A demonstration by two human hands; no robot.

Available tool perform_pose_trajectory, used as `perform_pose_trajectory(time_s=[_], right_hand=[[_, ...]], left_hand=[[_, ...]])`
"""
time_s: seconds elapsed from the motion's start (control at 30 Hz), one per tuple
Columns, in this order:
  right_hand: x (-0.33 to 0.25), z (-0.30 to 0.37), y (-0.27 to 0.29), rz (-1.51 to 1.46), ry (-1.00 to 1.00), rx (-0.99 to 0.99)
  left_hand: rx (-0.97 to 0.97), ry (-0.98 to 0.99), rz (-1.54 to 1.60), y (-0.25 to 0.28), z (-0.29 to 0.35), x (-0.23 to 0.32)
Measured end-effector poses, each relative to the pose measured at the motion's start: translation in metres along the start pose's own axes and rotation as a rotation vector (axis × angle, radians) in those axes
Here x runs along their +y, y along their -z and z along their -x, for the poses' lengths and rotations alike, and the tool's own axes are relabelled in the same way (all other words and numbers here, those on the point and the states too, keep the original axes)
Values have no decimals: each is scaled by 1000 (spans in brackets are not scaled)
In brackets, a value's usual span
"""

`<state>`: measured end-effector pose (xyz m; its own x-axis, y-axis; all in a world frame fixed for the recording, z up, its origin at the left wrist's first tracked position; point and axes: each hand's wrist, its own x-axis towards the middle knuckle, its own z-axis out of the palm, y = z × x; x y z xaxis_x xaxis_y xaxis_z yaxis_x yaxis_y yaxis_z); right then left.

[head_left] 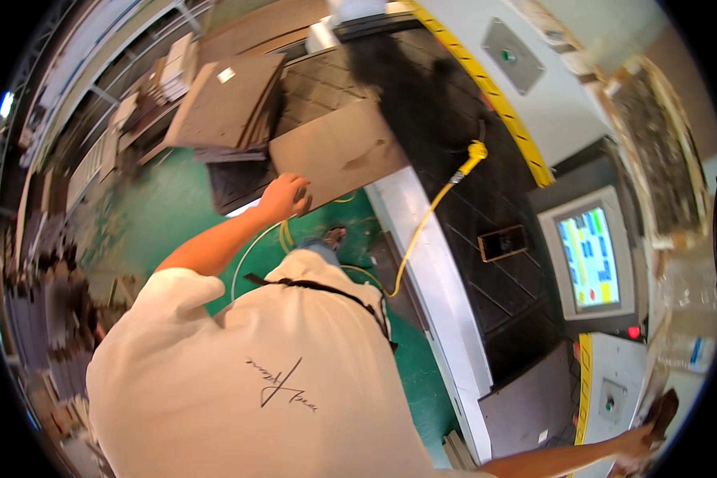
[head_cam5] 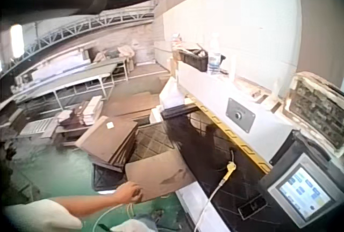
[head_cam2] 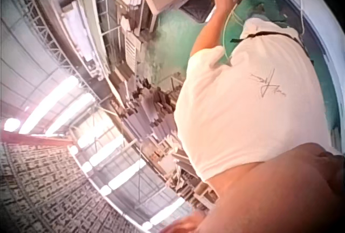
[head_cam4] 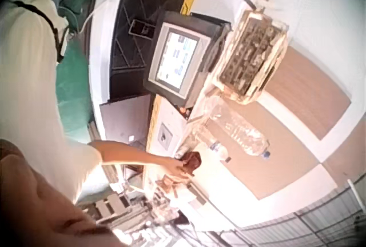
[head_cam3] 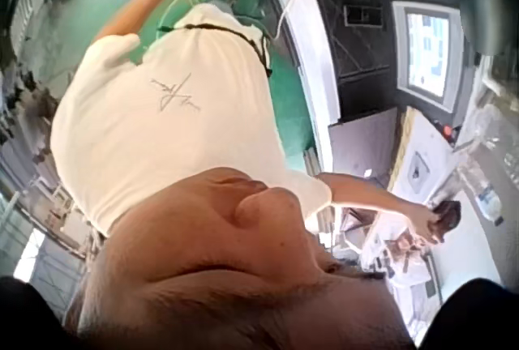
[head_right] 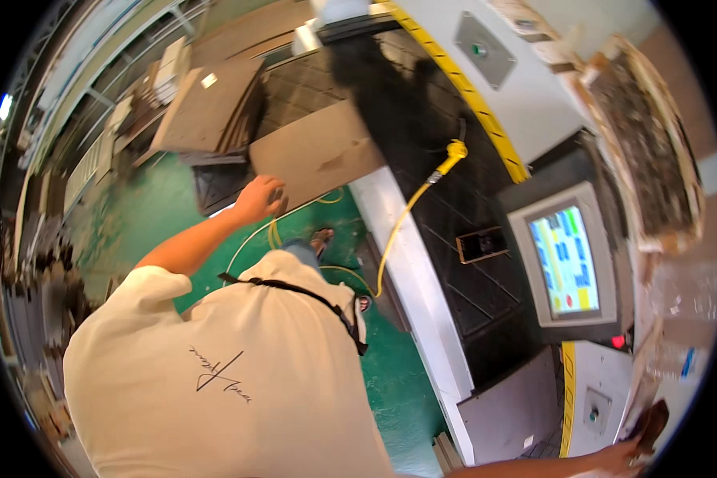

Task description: The person cleans a stack of grey rectangular panels using a yellow air blower, a white cloth, and a water bottle. They wipe the surface of each panel, spray it with water, and scrub it with a brush before moving to the next one.

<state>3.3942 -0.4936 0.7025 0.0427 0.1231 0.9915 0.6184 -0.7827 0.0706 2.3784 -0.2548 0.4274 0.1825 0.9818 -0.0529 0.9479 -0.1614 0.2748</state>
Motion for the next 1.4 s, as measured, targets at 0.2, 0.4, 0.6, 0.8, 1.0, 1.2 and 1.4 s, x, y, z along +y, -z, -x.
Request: perform_pose_trajectory(time_s=[0.2,0.4,0.6,0.8,1.0,1.2,1.4], right_hand=[[-438,151,277,-1301,-388,-807],[-666,338,178,-1123,-370,-1397],[-747,357,112,-602,-182,-1465],[-712,299,162,-1207,-1120,-1973],[-648,281,377,-1926,-2030,-1515],[-621,273,503,-1753,-2400,-1642],[-623,263,491,-1219,-1038,-2303]], left_hand=[[-242,-121,-99,-19,-25,-40],[-590,-395,-255,7,-114,-27],[-592,-467,-288,7,-146,-24],[-505,-406,-7,-11,-178,-32],[-68,-461,180,-54,-265,-40],[132,-546,216,-86,-328,-33],[199,-516,177,-94,-318,-28]])
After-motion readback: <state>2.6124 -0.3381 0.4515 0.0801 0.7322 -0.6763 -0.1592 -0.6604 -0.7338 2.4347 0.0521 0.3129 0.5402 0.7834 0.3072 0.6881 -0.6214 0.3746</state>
